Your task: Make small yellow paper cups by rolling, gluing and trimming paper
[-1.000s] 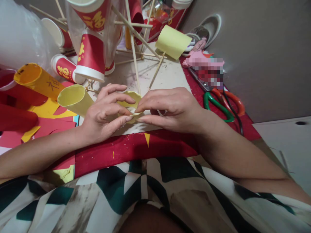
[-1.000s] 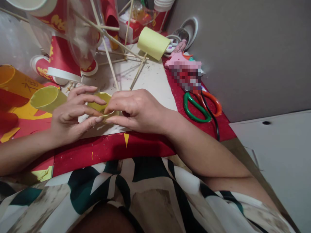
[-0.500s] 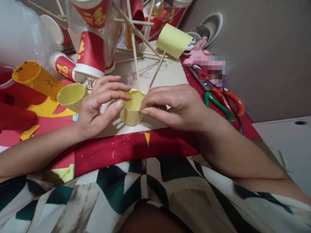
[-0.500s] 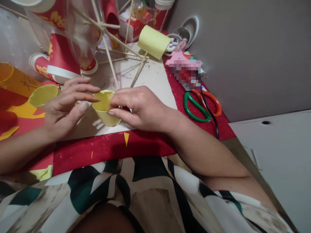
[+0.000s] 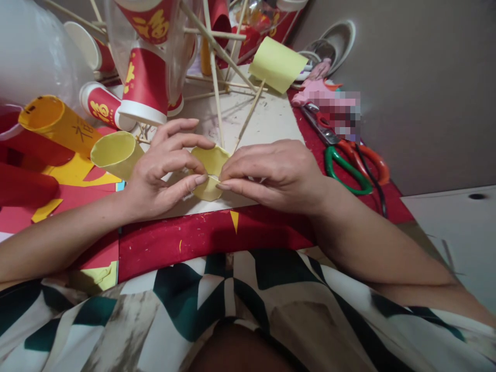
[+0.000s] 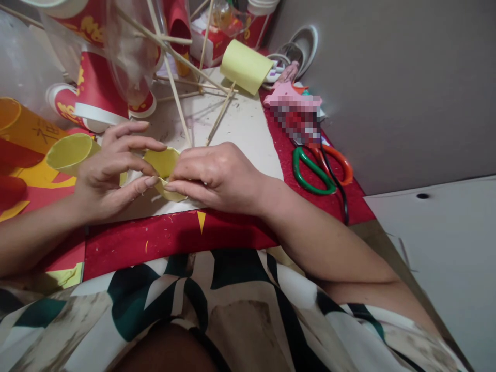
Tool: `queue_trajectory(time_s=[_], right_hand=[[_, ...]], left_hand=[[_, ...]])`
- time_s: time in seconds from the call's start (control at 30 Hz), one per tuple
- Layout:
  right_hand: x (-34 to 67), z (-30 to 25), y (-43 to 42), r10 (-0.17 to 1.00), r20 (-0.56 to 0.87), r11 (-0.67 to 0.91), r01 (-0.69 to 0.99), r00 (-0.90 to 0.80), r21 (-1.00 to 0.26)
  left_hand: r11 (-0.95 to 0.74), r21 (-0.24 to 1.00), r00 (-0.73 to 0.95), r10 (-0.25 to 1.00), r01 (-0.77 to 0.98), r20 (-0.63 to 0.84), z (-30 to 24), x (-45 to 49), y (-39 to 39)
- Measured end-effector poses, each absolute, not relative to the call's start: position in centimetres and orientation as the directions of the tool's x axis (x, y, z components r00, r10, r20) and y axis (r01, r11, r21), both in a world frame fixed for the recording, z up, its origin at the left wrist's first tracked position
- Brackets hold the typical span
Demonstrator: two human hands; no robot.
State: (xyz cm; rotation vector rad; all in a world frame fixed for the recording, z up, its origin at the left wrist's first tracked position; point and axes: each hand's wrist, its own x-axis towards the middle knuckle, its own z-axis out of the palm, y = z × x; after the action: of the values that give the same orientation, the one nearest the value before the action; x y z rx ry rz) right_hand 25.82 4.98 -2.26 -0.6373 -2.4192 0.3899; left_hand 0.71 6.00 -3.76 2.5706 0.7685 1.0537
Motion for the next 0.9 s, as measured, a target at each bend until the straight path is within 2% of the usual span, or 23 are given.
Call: queue_trajectory(time_s=[0.13,0.2,0.33,0.63,0.77,0.9], right_hand=[[26.7,-1.6,5.3,0.575,0.512,0.806,0.335,-0.638,-0.489],[27.3,-1.5,5.8,0.550,0.491,0.815,0.305,-0.675,-0.493],[27.8,-1.7,6.4,0.470,0.448,0.844,0.239,-0.761,-0.479],[27.6,-2.2,6.3,0.452,0.406,0.875,0.306,-0.795,-0.374],[27.6,-2.1,6.4,0.468,0.377,0.869,0.339,-0.799,-0.361],[27.4,-1.7,6.2,0.476,0.363,0.855,0.325,-0.801,-0.405]], left_hand=[[-0.801,0.475,0.616,0.590,0.364,0.522,-2.9,0.6,5.9],[-0.785,0.507,0.654,0.597,0.356,0.465,-2.6,0.6,6.1],[-0.733,0.575,0.699,0.623,0.363,0.352,-2.2,0.5,6.4],[-0.677,0.646,0.716,0.640,0.353,0.279,-0.8,0.5,6.8],[-0.717,0.609,0.736,0.606,0.340,0.303,-1.0,0.2,7.0],[-0.771,0.506,0.645,0.618,0.386,0.450,-1.8,0.4,6.1]])
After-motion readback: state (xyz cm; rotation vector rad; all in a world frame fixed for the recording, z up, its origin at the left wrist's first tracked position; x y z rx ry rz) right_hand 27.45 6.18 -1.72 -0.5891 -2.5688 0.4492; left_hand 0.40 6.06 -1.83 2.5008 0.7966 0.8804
